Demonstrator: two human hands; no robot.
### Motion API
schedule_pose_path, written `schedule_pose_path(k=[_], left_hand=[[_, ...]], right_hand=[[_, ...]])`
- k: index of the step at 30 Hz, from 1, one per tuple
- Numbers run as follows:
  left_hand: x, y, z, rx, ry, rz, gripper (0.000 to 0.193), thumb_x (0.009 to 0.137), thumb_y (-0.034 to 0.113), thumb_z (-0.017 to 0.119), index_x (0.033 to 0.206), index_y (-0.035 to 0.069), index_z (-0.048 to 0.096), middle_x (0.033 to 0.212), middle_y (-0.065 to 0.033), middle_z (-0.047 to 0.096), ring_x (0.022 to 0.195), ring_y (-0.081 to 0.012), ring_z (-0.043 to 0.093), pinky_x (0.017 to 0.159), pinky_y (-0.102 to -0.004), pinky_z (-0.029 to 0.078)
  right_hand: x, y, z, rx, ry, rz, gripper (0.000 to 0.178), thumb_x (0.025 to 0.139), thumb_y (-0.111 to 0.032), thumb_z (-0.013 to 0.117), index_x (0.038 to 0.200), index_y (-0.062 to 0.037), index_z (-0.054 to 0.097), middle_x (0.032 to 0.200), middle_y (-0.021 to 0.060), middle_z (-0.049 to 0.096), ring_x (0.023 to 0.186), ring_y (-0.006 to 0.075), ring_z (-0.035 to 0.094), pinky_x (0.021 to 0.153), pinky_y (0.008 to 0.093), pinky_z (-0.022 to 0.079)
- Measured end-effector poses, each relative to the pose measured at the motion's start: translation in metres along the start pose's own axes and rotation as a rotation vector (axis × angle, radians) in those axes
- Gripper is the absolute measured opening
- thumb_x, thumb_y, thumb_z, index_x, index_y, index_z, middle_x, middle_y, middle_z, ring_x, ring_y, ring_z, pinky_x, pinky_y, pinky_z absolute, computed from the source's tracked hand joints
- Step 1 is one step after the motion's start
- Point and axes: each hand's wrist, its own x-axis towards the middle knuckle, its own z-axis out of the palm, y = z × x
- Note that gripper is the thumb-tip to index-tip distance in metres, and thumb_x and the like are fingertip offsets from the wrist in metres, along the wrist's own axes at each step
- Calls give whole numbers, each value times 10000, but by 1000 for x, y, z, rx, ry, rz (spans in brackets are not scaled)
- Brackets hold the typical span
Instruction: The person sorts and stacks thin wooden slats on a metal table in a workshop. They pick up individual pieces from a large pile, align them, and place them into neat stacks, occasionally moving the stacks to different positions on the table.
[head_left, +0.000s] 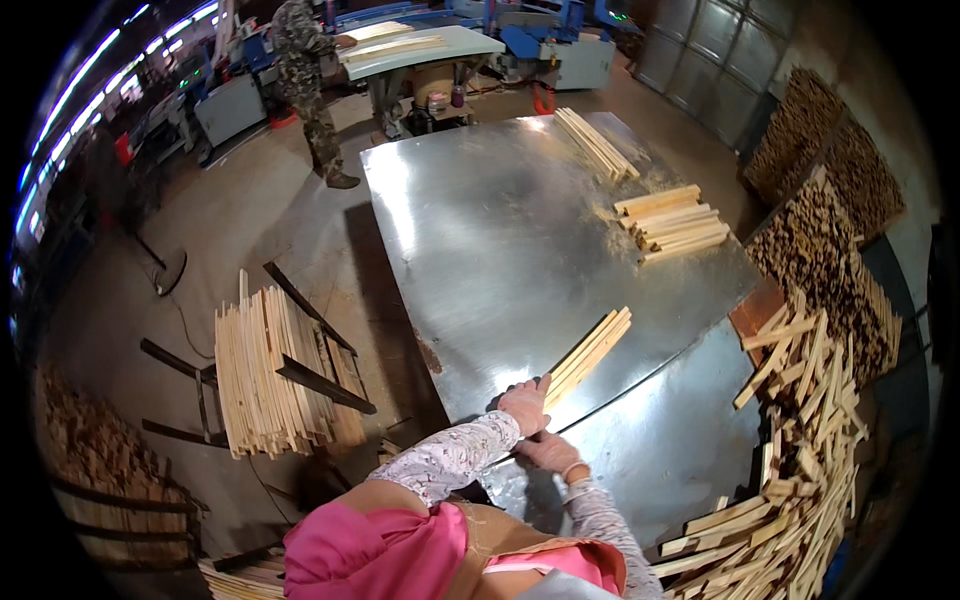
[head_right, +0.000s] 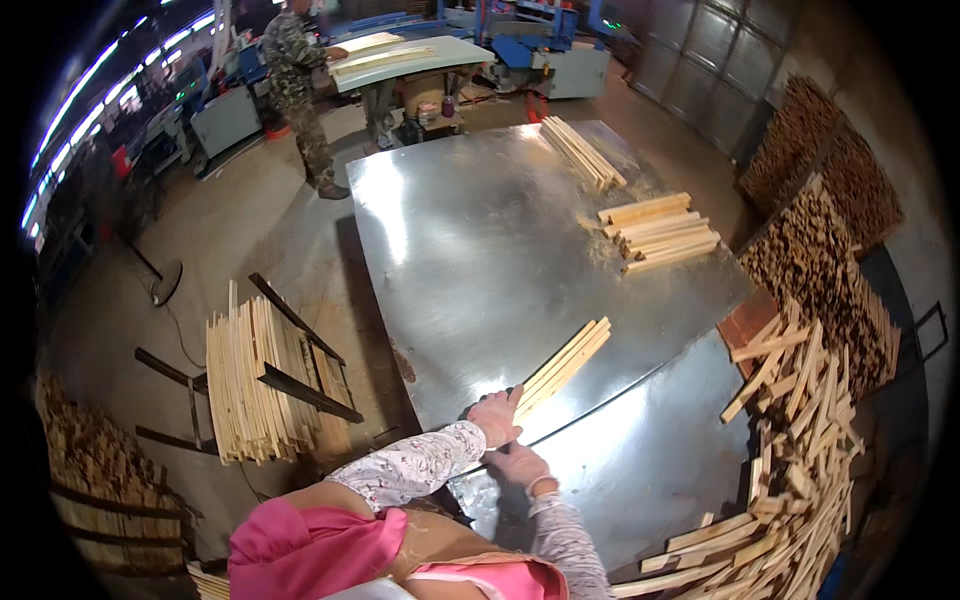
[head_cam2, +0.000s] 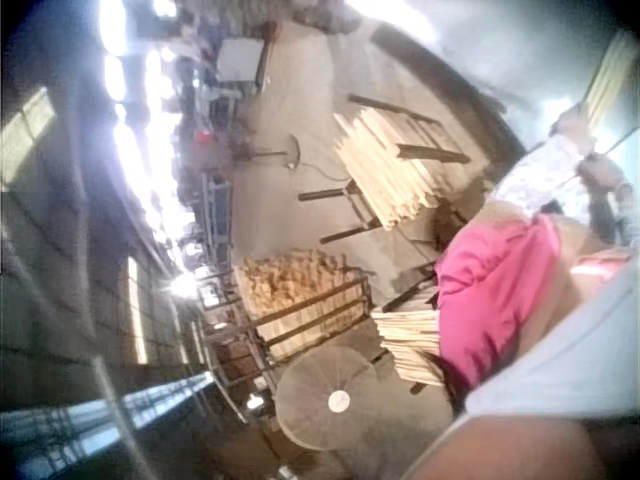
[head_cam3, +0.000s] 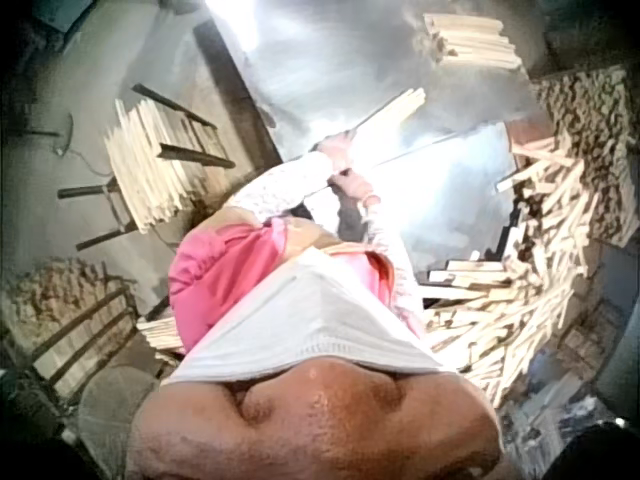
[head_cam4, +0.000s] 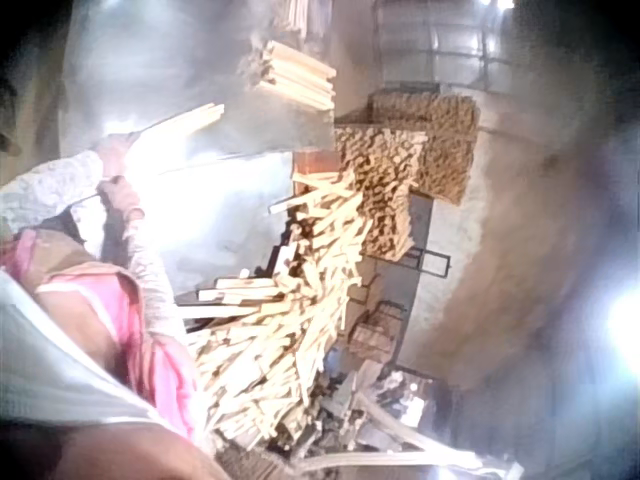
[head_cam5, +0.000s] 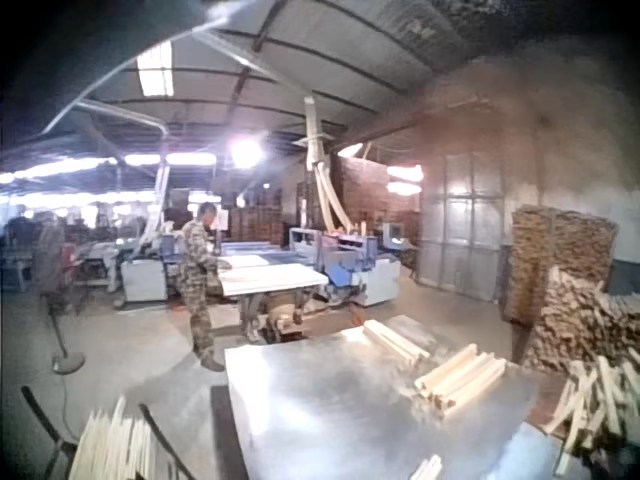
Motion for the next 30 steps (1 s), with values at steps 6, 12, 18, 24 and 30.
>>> schedule_pose_path(k=[6,12,18,24,30], left_hand=[[25,-83,-1,167,110,13,816,925,411,658,1632,76,427,1401,-169,671,1300,-337,631,1104,-414,517],[25,-75,-13,327,528,230,872,807,364,840,1534,16,506,1420,-222,614,1357,-384,543,1174,-480,411],[16,5,46,186,491,263,878,843,312,817,1588,33,445,1533,-252,519,1417,-425,492,1216,-502,373],[4,137,131,-66,360,640,814,880,297,803,1558,-5,469,1526,-229,532,1396,-390,528,1206,-495,406],[-69,388,168,-412,5,799,615,991,320,718,1528,74,548,1511,-168,578,1361,-345,582,1177,-463,457]], right_hand=[[-157,-76,-131,418,303,-289,740,966,-451,695,1535,0,548,1188,211,769,1142,301,744,1000,365,564],[-308,-143,-127,760,109,-1328,438,931,-239,786,1296,-13,700,1069,134,736,903,291,719,747,350,576],[-340,-118,-87,953,591,-1927,349,1064,-306,695,1120,32,763,861,122,702,676,211,700,537,340,551],[-400,-24,-83,899,495,-1824,347,1058,-274,680,1185,42,748,887,151,709,680,254,705,541,354,549],[-513,168,-89,667,1308,-319,537,906,-61,731,1422,10,604,1337,171,675,1186,267,652,966,359,541]])
